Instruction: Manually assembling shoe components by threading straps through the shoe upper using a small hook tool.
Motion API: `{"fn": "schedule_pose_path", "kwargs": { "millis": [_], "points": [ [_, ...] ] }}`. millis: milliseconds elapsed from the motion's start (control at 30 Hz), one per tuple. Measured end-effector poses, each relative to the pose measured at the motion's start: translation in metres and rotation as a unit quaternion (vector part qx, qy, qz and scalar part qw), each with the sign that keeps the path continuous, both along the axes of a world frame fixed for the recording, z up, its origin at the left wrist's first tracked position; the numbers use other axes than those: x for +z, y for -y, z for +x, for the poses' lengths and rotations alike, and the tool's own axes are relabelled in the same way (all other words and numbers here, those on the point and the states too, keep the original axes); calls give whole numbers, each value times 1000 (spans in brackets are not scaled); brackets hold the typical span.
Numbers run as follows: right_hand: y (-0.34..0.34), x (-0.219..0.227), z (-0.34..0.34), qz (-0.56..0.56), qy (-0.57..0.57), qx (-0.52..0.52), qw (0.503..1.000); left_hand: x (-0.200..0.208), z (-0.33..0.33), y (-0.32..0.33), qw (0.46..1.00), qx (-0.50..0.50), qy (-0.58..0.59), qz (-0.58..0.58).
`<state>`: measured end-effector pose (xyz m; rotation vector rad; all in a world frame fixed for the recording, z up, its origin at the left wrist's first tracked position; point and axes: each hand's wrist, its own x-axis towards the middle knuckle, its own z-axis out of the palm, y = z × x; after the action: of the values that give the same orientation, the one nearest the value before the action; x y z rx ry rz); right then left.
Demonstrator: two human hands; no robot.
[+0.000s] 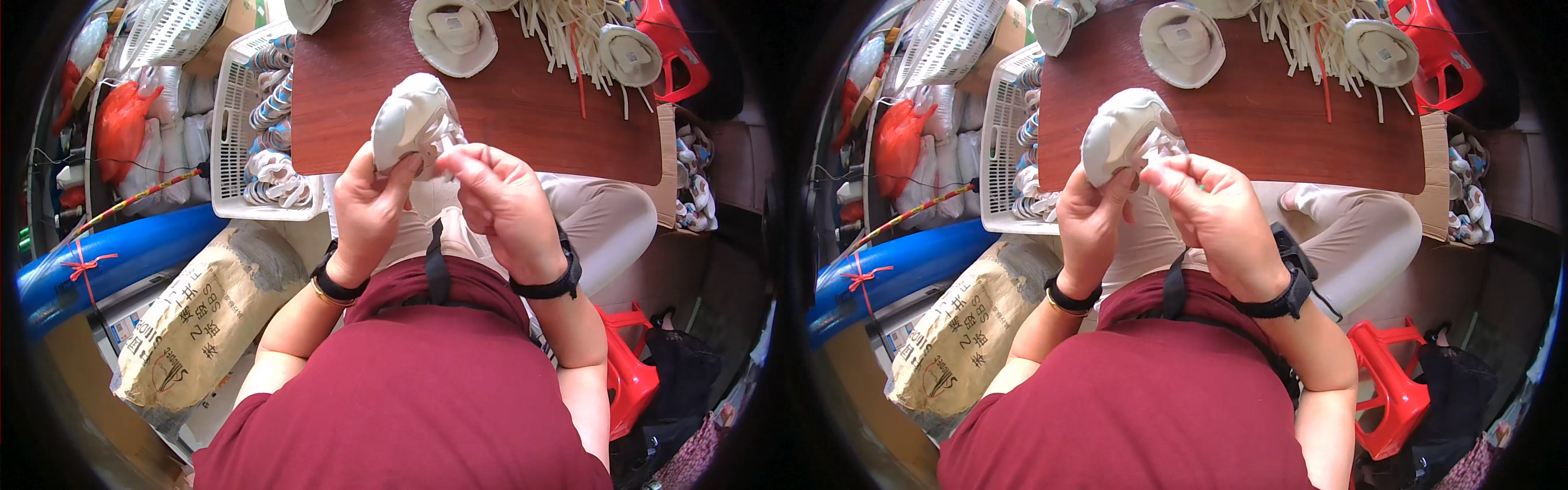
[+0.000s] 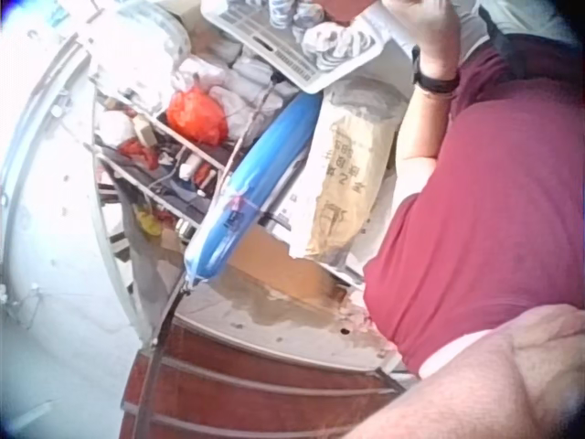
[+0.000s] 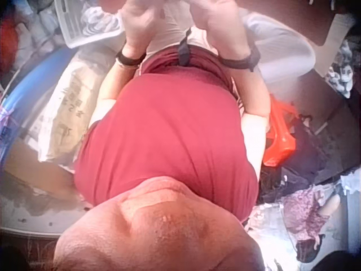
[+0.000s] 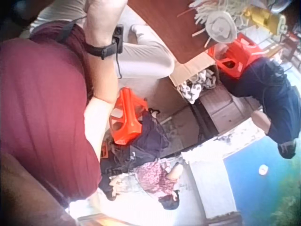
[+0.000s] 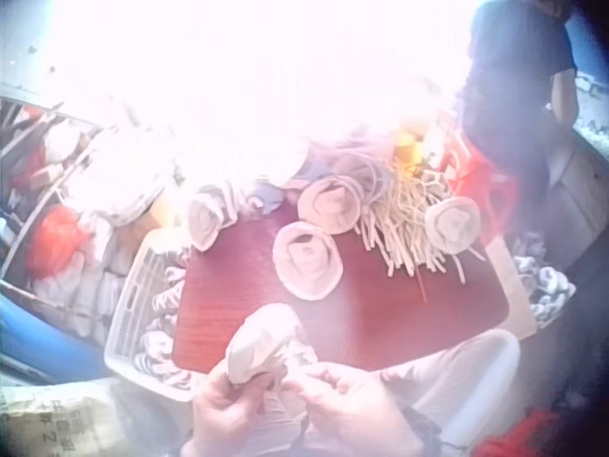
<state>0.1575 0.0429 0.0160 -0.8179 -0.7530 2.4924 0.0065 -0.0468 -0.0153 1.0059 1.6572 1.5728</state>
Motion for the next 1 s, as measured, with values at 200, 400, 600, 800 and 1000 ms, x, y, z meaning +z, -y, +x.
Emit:
{"fn": "schedule_pose_path", "kwargs": {
  "millis": [200,400,600,800,1000],
  "points": [
    [30,7,16,581,188,98,786,4,-13,-4,945,-46,321,-49],
    [-18,15,20,623,189,37,758,18,-9,-2,933,-77,338,-94],
    [-24,-14,12,672,120,73,727,24,-11,-2,929,-120,326,-126],
    [-34,-3,16,553,147,134,809,20,-14,3,938,-146,291,-119],
    [-43,3,19,439,179,204,857,21,-17,0,937,-173,277,-127]
  ]
}}
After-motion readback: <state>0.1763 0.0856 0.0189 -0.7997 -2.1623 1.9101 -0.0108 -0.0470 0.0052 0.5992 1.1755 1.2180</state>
